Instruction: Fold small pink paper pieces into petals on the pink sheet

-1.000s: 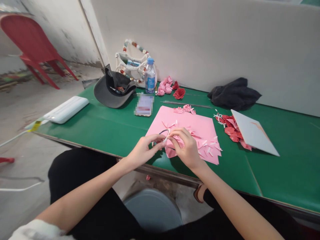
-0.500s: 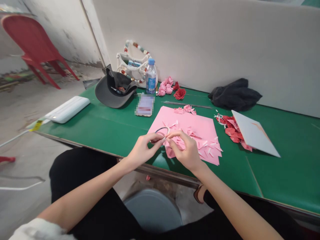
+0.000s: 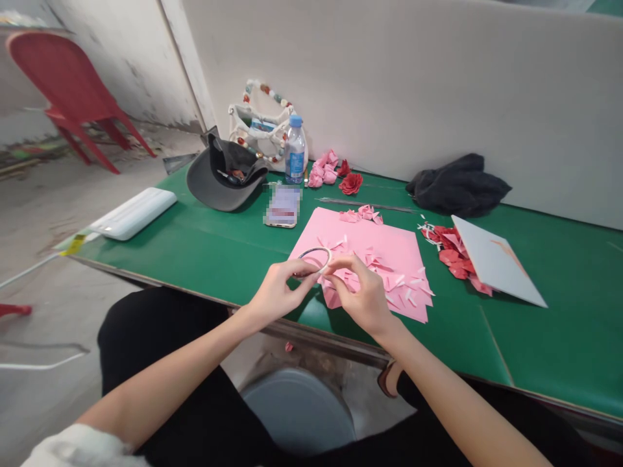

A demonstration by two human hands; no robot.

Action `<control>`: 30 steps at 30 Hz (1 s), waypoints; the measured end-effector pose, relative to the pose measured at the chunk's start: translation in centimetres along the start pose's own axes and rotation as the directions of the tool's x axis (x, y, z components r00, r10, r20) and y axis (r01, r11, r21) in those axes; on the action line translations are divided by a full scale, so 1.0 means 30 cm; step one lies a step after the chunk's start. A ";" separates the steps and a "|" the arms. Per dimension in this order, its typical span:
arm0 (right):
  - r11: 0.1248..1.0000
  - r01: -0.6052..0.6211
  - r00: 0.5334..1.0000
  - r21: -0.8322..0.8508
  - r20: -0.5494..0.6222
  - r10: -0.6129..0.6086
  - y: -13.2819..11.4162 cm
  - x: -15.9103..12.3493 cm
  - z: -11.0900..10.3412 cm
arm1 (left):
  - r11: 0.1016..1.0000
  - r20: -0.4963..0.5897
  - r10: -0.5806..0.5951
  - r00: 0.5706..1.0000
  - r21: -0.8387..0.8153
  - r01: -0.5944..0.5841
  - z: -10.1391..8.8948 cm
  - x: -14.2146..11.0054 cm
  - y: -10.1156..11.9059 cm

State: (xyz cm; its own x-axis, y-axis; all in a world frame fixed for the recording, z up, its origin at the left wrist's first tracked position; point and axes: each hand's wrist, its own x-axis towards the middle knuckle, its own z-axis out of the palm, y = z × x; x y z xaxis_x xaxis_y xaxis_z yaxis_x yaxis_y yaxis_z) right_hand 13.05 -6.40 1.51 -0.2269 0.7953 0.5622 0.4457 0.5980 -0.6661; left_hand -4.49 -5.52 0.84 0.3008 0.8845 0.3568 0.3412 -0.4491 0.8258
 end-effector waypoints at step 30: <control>0.950 -0.117 0.992 -0.288 -0.086 0.096 0.515 0.411 0.023 | 0.881 0.163 -0.007 0.987 0.468 -0.071 -0.054 0.033 -0.100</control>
State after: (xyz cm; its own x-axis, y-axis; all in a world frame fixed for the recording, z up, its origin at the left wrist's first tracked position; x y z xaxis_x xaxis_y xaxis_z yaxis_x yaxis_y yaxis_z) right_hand 16.55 12.72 -2.18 -0.1082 0.8373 0.5359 0.6997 0.4470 -0.5573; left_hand -6.67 -3.11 -0.57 0.4398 0.8550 0.2750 0.6959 -0.5180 0.4975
